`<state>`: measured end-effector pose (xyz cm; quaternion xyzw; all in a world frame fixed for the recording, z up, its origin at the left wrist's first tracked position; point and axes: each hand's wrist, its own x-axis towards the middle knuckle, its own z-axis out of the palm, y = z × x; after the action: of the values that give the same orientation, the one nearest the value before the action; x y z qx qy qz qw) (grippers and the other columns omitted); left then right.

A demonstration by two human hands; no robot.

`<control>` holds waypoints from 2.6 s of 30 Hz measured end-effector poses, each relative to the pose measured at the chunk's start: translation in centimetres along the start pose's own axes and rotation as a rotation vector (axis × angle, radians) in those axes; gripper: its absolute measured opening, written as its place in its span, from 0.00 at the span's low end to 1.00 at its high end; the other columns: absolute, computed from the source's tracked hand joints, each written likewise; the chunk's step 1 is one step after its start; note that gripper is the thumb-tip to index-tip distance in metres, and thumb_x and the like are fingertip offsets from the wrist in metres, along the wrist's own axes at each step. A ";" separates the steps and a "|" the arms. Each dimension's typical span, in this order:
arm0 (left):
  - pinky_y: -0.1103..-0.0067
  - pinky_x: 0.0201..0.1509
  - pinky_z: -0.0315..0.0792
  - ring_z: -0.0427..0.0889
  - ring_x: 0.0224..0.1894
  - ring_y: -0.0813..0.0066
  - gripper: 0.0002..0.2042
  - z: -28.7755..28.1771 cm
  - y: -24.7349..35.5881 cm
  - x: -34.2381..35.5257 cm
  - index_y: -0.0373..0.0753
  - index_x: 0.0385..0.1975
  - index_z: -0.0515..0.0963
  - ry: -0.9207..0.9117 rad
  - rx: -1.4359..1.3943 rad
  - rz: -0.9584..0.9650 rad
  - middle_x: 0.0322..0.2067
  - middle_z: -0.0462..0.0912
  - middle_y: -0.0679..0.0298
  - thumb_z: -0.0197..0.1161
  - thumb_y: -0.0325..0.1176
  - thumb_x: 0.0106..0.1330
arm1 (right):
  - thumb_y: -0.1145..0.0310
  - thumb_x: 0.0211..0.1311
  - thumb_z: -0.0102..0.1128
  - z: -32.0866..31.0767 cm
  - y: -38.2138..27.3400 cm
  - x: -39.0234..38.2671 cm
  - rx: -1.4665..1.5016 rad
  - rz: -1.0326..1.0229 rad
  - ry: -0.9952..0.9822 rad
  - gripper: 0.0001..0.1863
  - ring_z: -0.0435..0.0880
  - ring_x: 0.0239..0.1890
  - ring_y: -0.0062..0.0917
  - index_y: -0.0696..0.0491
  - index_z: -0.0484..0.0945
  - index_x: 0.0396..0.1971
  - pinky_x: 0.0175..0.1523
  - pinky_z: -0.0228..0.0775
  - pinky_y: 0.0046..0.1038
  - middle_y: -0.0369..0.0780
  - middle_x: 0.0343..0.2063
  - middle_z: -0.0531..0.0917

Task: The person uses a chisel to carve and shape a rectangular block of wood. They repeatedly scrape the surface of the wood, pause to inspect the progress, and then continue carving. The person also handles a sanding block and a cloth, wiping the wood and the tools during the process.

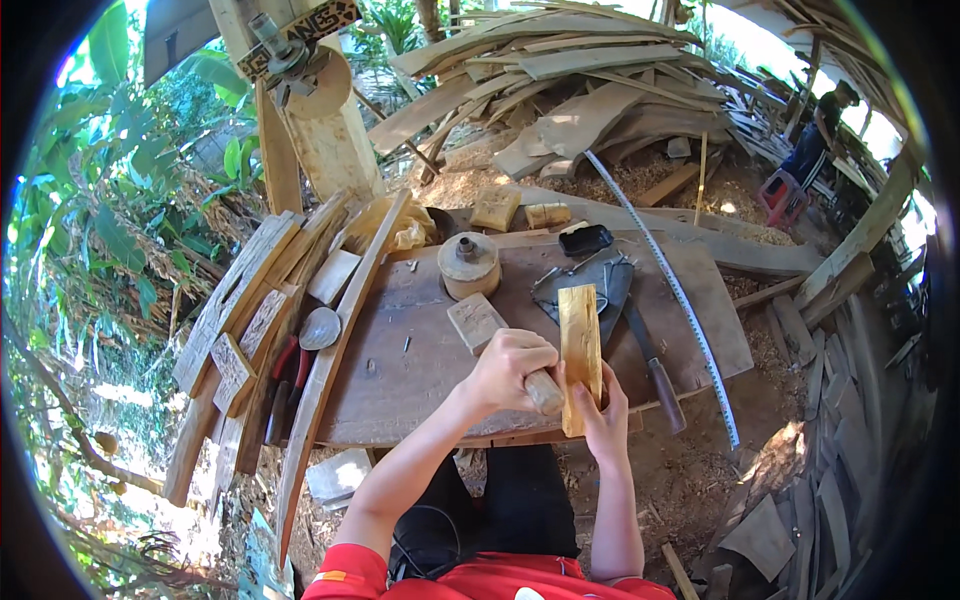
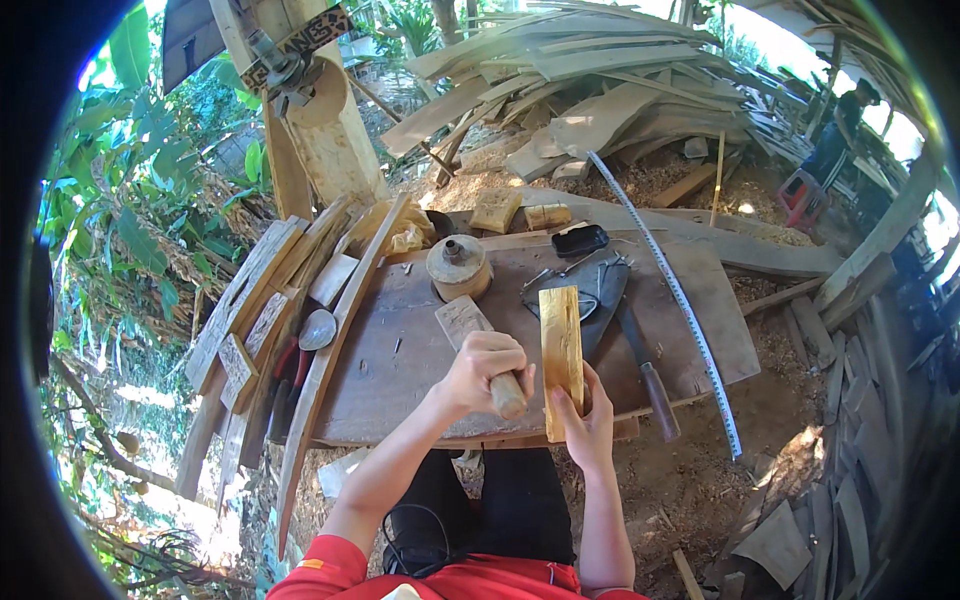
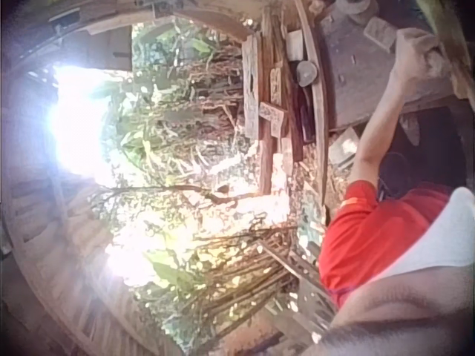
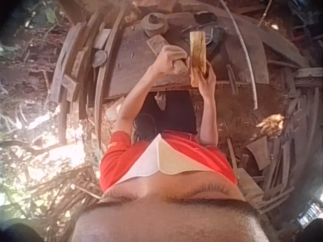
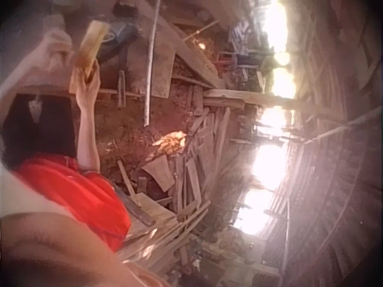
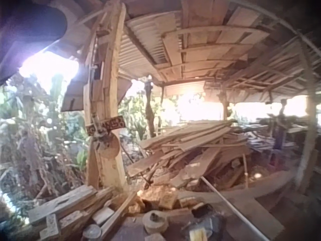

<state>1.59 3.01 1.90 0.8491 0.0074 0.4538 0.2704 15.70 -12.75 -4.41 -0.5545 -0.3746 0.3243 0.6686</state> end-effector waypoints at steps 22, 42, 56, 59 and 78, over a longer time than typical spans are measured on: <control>0.67 0.23 0.67 0.74 0.18 0.58 0.13 0.0 0.3 -0.1 0.40 0.17 0.71 0.028 0.020 0.079 0.16 0.73 0.63 0.72 0.26 0.48 | 0.62 0.76 0.66 -0.2 0.1 -0.3 -0.052 -0.014 0.015 0.31 0.82 0.57 0.22 0.65 0.71 0.69 0.63 0.73 0.26 0.43 0.57 0.83; 0.70 0.24 0.71 0.78 0.18 0.56 0.09 -1.4 -0.3 1.7 0.37 0.16 0.75 0.200 -0.062 -0.178 0.15 0.75 0.57 0.71 0.31 0.45 | 0.67 0.75 0.65 -0.6 0.8 -0.7 -0.135 -0.056 0.062 0.29 0.82 0.56 0.22 0.66 0.70 0.69 0.62 0.73 0.27 0.43 0.56 0.84; 0.72 0.22 0.66 0.72 0.15 0.57 0.14 -3.2 -0.6 1.3 0.35 0.15 0.68 0.280 -0.051 -0.115 0.14 0.70 0.56 0.70 0.24 0.50 | 0.54 0.61 0.76 1.3 -8.6 -5.6 -0.720 -0.510 0.035 0.37 0.90 0.41 0.52 0.67 0.77 0.61 0.50 0.81 0.45 0.55 0.44 0.88; 0.70 0.21 0.62 0.68 0.14 0.56 0.15 -3.1 -0.5 1.1 0.35 0.15 0.66 0.358 -0.019 -0.137 0.13 0.66 0.56 0.69 0.23 0.52 | 0.59 0.62 0.75 -1.3 -7.7 -7.9 -0.642 -0.682 0.073 0.30 0.90 0.36 0.45 0.66 0.79 0.56 0.43 0.82 0.38 0.52 0.39 0.88; 0.71 0.24 0.71 0.82 0.20 0.61 0.12 -1.3 -0.2 -0.8 0.41 0.16 0.74 0.266 -0.056 -0.070 0.17 0.79 0.63 0.74 0.29 0.40 | 0.61 0.58 0.79 -2.1 -5.4 -8.7 -0.558 -0.855 0.343 0.27 0.89 0.38 0.44 0.65 0.82 0.51 0.44 0.83 0.36 0.51 0.42 0.88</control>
<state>0.16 3.56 1.81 0.7729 0.0601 0.5525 0.3062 13.18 -22.17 -0.57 -0.5541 -0.5246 -0.1841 0.6197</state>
